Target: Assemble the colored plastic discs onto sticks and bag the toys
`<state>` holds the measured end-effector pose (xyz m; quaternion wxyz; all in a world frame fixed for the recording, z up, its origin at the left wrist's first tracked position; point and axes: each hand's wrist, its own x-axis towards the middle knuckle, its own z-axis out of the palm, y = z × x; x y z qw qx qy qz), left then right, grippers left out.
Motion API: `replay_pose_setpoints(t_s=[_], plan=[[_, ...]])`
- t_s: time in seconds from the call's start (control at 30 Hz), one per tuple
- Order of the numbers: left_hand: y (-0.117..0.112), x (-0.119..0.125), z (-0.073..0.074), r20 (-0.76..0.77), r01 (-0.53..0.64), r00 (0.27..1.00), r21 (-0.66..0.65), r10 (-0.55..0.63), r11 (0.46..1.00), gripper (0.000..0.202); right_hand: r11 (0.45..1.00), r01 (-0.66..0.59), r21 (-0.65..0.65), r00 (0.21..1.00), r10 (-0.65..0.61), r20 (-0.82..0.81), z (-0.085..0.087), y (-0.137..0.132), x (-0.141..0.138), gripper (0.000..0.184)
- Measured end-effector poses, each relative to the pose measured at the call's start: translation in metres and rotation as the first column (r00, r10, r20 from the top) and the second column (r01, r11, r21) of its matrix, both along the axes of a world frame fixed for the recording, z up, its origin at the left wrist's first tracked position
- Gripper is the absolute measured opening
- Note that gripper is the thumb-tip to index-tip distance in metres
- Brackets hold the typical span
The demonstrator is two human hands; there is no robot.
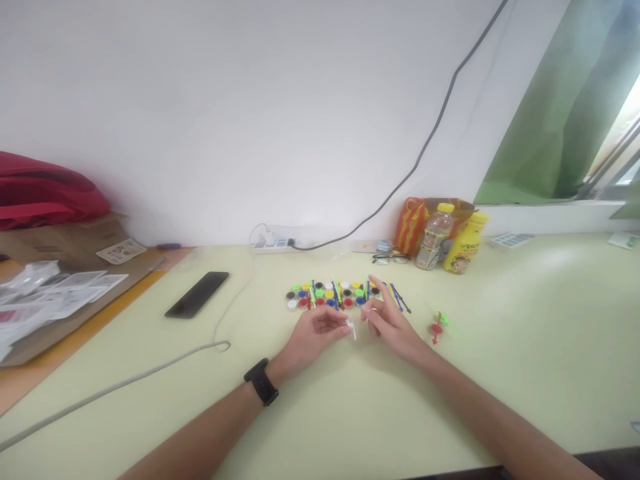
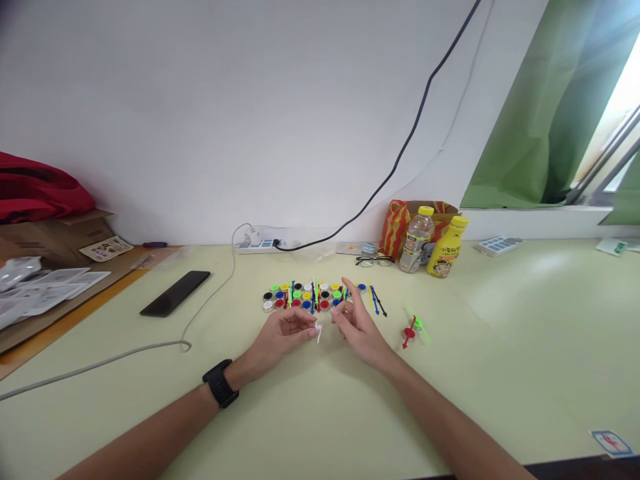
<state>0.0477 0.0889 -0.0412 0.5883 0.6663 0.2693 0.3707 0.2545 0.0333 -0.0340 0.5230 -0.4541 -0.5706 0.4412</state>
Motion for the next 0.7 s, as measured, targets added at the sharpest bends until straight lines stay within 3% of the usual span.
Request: replay_pose_setpoints(t_s=[0.07, 0.2, 0.4, 0.5, 0.6, 0.7], plan=[[-0.0002, 0.0002, 0.0004, 0.002, -0.003, 1.000, -0.005, 0.003, 1.000, 0.026, 0.999, -0.008, -0.036, 0.999, 0.009, 0.046, 0.0000, -0.0001, 0.0014, 0.043], [0.0008, 0.0009, -0.0016, 0.012, -0.010, 1.000, -0.011, 0.010, 1.000, 0.026, 0.991, -0.041, -0.128, 0.980, 0.065, 0.187, 0.0008, 0.0020, 0.0065, 0.071], [0.0009, 0.0010, -0.0007, -0.001, -0.001, 1.000, 0.006, 0.001, 1.000, 0.024, 0.989, -0.103, -0.105, 0.992, 0.110, 0.061, 0.0059, 0.0029, 0.0031, 0.045], [-0.0002, 0.0008, 0.0016, 0.004, 0.002, 1.000, -0.010, -0.002, 1.000, 0.024, 0.983, -0.137, -0.119, 0.986, 0.147, 0.083, 0.0052, 0.0021, -0.0004, 0.043], [-0.0008, 0.0004, 0.0017, 0.011, 0.006, 1.000, -0.012, -0.006, 1.000, 0.023, 0.986, -0.095, -0.135, 0.988, 0.110, 0.108, 0.0011, 0.0034, -0.0002, 0.045], [-0.0006, 0.0001, -0.0004, 0.009, 0.008, 1.000, 0.000, -0.008, 1.000, 0.023, 0.978, -0.099, -0.184, 0.995, 0.094, -0.034, -0.0014, 0.0059, 0.0054, 0.043]])
